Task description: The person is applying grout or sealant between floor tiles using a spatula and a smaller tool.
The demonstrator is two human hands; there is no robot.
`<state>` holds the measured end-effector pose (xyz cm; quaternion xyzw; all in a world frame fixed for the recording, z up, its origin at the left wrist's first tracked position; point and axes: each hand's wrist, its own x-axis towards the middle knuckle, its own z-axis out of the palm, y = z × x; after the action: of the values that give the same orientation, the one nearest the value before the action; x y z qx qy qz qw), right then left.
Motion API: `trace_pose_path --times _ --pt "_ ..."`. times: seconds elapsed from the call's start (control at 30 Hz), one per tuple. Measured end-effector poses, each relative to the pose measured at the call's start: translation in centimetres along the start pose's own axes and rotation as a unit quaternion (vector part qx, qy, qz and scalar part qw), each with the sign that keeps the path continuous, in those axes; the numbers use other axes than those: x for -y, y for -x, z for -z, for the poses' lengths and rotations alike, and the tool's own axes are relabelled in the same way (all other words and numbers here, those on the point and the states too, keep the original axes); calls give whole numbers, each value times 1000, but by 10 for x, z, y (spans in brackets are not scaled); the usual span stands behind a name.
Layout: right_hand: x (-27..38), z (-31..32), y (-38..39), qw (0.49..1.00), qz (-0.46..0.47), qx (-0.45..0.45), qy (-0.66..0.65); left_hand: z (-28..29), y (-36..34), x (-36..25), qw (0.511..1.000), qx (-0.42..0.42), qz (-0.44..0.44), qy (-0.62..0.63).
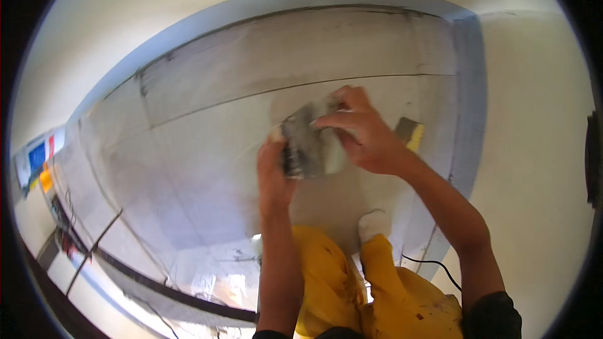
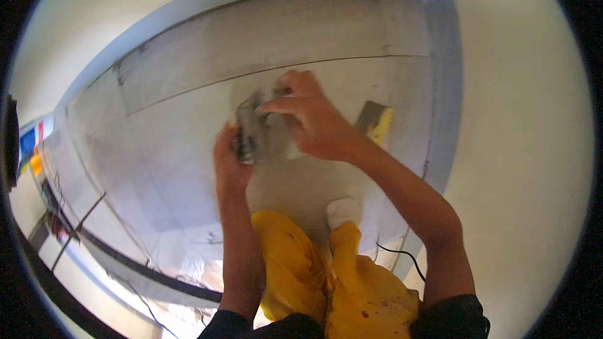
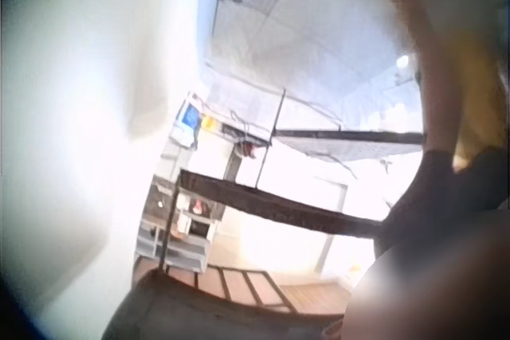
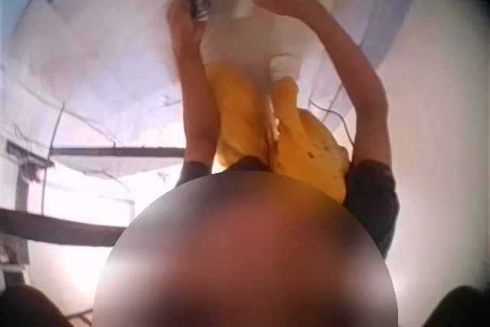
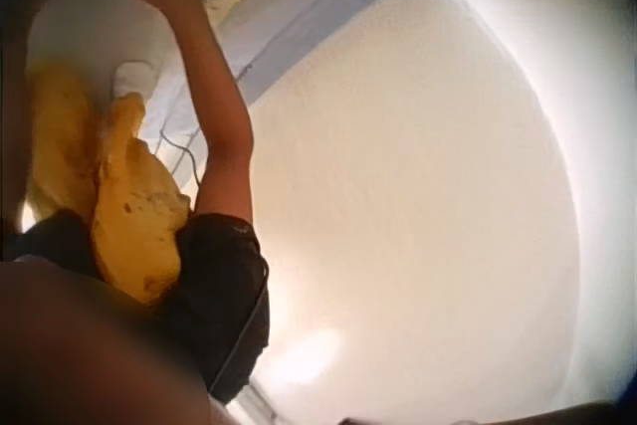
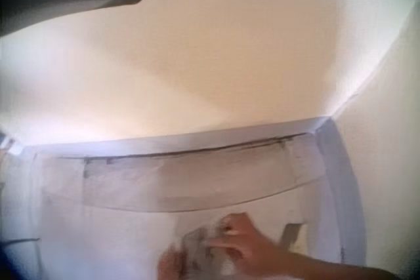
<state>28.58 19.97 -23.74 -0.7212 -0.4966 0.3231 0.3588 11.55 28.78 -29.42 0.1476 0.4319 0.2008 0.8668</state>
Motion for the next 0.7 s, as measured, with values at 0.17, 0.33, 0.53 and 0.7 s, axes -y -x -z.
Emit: trace_pose_path --times 0.17,0.33,0.53,0.7 --pt "-46 17 -7 977 -128 -158 -66 1 -1 -10 998 -49 -45 16" --pt "-163 104 -28 859 -251 -420 150 11 -7 -2 995 -76 -52 -36" --pt "-228 150 -35 796 -326 -489 150 1 -6 1 995 -88 -36 4" --pt "-211 143 -54 748 -392 -511 162 7 -6 -7 994 -100 -47 3"
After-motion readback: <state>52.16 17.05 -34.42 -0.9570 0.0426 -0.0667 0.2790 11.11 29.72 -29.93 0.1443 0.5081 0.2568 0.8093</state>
